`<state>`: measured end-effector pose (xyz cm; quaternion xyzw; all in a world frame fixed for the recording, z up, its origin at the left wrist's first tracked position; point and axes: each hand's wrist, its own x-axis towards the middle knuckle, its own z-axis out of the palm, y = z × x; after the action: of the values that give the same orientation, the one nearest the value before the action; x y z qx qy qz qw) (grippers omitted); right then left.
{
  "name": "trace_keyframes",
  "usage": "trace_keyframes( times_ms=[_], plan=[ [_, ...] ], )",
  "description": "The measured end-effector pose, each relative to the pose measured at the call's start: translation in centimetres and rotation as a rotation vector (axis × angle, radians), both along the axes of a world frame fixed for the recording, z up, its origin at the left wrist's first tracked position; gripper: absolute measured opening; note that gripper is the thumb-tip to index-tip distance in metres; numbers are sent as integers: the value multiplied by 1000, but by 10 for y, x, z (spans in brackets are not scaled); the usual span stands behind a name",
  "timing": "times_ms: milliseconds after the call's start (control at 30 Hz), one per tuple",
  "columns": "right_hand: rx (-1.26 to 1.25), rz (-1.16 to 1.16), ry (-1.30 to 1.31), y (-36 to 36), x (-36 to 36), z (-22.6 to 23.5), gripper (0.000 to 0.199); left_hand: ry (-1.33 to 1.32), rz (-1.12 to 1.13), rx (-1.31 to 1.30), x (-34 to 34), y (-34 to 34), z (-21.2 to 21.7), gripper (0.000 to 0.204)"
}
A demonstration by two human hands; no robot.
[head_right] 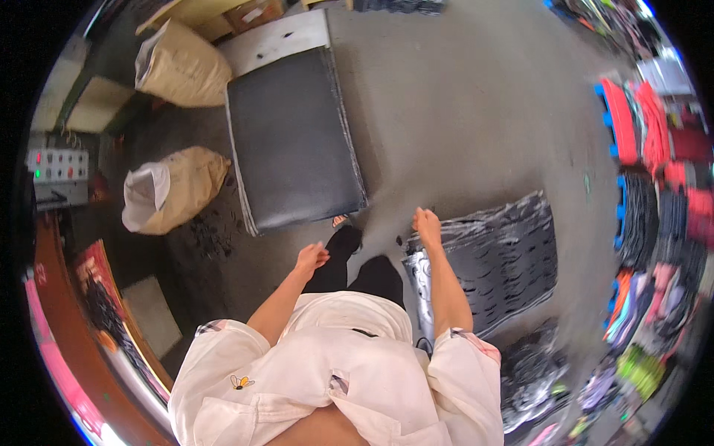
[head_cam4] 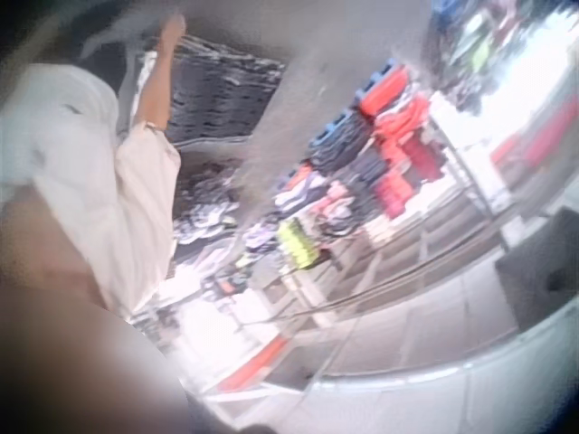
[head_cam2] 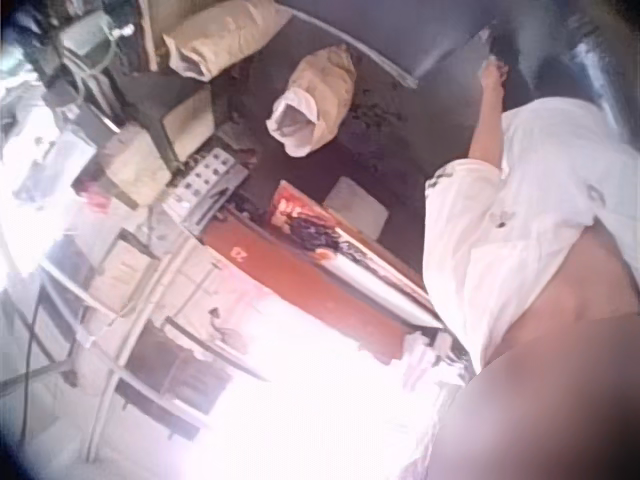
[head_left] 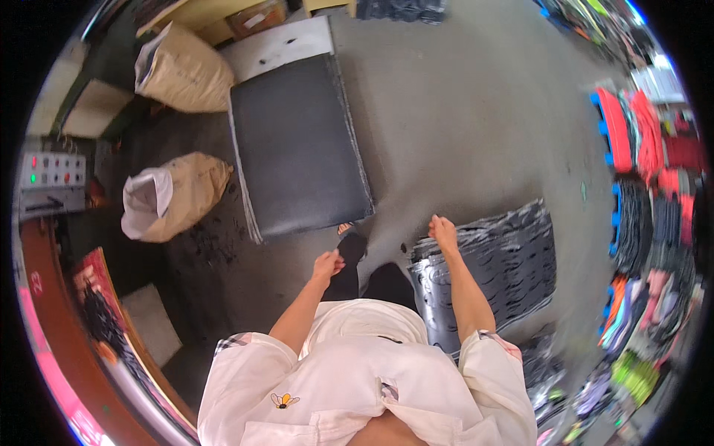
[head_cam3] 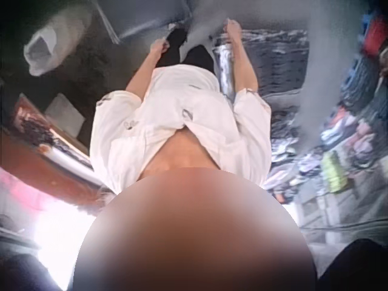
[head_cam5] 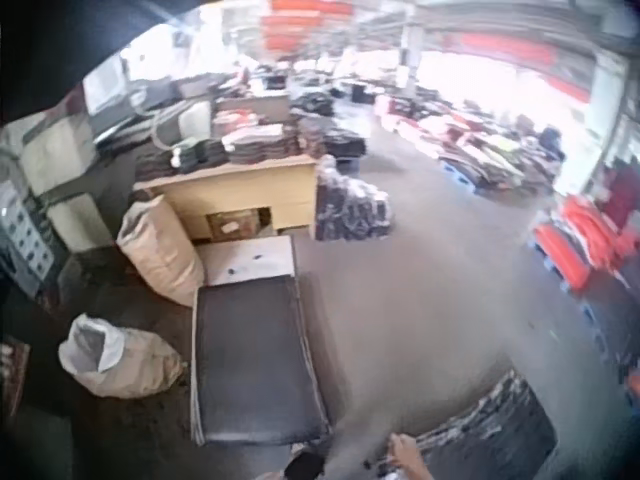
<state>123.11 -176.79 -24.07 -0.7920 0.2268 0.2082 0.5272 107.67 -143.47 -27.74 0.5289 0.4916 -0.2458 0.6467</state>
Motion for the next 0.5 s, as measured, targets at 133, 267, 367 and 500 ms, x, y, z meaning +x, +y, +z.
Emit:
trace_keyframes(
  times_ms=[133,267,367,500],
  plan=[
    [-18,252,-74,86,85,-15,30,-155,80,-30,47,-5,22,21],
    [-73,701,-185,151,152,-26,24,-51,264,-23,35,26,-12,18],
    [-67,905,-205,185,224,-37,18,199,514,90,-6,55,-51,15],
    [-39,829,-92,240,351,-77,12,362,642,232,-49,71,-72,12]
  ],
)
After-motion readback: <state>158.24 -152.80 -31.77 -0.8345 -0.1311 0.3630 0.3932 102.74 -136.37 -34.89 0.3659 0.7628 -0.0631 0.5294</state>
